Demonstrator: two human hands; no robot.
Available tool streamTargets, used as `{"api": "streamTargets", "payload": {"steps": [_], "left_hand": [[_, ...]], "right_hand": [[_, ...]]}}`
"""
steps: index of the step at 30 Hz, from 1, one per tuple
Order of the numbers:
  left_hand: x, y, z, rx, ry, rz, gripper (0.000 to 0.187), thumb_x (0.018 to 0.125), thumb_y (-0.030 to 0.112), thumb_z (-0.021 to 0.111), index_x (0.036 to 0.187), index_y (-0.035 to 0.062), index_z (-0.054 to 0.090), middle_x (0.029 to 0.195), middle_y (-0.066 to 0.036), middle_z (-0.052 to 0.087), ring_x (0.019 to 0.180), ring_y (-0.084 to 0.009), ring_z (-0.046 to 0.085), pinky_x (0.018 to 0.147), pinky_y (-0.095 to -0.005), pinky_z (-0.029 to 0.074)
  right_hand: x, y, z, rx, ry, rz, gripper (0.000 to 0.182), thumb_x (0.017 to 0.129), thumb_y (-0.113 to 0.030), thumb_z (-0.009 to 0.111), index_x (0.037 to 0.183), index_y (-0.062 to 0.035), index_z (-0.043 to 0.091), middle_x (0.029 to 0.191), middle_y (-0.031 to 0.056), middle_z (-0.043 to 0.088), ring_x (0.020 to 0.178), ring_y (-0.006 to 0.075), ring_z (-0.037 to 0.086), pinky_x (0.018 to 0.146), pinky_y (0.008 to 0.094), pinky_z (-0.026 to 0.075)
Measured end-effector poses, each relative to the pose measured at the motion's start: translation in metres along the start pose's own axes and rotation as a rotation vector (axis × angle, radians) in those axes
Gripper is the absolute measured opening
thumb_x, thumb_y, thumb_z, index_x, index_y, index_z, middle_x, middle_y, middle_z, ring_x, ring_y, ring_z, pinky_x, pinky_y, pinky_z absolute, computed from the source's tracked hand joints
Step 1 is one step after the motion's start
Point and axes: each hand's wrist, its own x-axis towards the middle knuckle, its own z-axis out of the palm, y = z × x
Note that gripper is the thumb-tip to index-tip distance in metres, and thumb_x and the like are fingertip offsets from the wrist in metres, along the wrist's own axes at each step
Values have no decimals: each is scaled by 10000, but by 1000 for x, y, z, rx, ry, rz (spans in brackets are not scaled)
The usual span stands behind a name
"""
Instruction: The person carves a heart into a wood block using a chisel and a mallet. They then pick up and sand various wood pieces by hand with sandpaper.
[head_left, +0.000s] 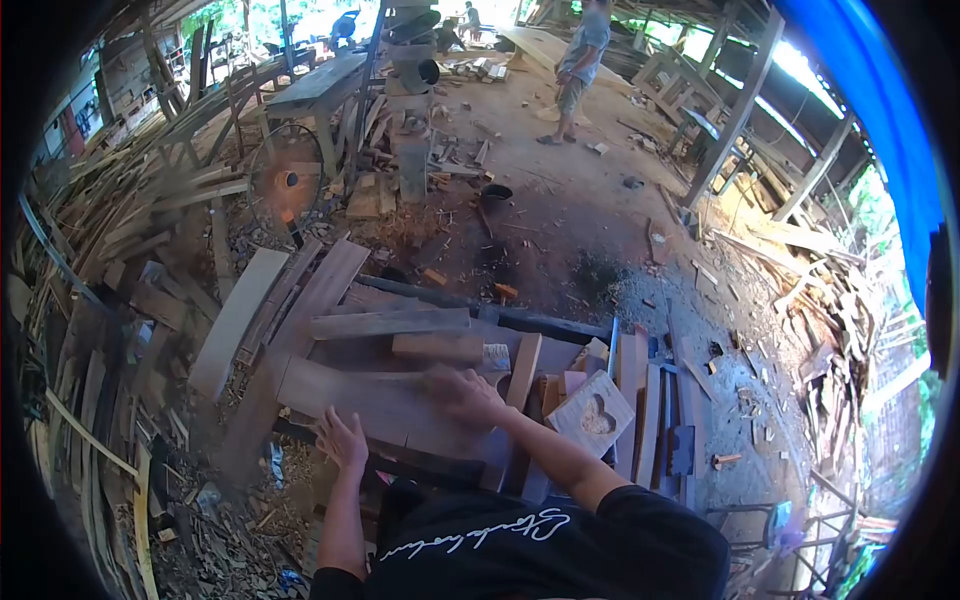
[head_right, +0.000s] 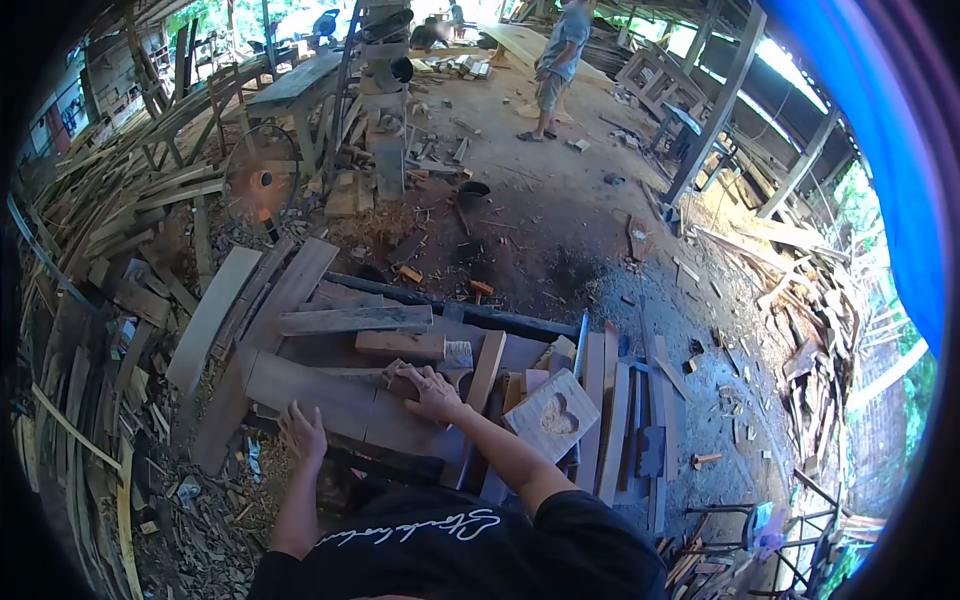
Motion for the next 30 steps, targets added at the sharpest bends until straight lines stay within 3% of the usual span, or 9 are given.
{"api": "streamTargets", "payload": {"steps": [2,5,7,11,15,20,23,26,30], "left_hand": [[12,-3,9,203,-33,64,743,929,485,588,1486,51,354,1532,-133,357,1436,-341,293,1088,-614,292],[33,8,-6,277,-208,-34,835,939,542,532,1562,69,241,1608,-117,243,1488,-334,202,1137,-627,215],[42,11,-8,277,-233,-56,845,942,556,514,1570,72,222,1625,-115,214,1497,-336,185,1150,-627,189],[40,11,1,293,-263,-51,876,949,580,481,1581,58,170,1656,-128,138,1519,-344,136,1172,-628,126],[18,28,5,263,-292,72,936,938,599,487,1576,20,124,1638,-220,116,1517,-374,121,1161,-656,115],[3,29,21,215,-203,188,919,933,613,483,1583,62,140,1635,-223,122,1507,-417,117,1135,-695,145],[11,28,18,147,-239,128,869,932,610,489,1584,127,178,1628,-209,159,1501,-413,139,1147,-678,129],[36,14,32,174,-104,109,807,942,592,488,1575,167,223,1617,-199,201,1493,-407,164,1158,-659,108],[64,24,30,142,-124,-131,726,992,556,407,1584,180,219,1636,-177,178,1516,-380,121,1165,-625,114]], "right_hand": [[0,-1,1,-7,-6,17,692,800,-313,706,1423,-278,406,1295,190,483,1183,467,517,1019,535,446],[5,11,11,-34,34,-35,698,797,-314,705,1425,-272,404,1276,195,487,1181,467,518,1011,538,448],[5,9,11,-48,75,-96,700,796,-315,706,1426,-269,403,1262,198,490,1179,467,519,1006,540,450],[1,5,4,-20,-4,-7,713,789,-315,715,1428,-269,402,1251,203,492,1169,466,528,997,545,452],[1,2,1,-35,19,-15,718,797,-316,715,1438,-288,393,1259,203,490,1160,468,535,985,557,454],[-3,2,9,-38,48,-1,727,803,-311,717,1446,-272,381,1269,214,484,1143,479,534,987,545,455],[-8,8,16,15,69,-84,725,801,-297,721,1444,-255,390,1280,220,486,1138,478,535,995,540,454],[-19,4,20,18,36,-54,706,800,-290,724,1431,-247,411,1295,229,488,1119,485,541,994,537,455],[-25,-16,3,-6,-6,25,695,809,-275,729,1430,-227,421,1272,227,525,1128,476,540,984,532,462]]}}
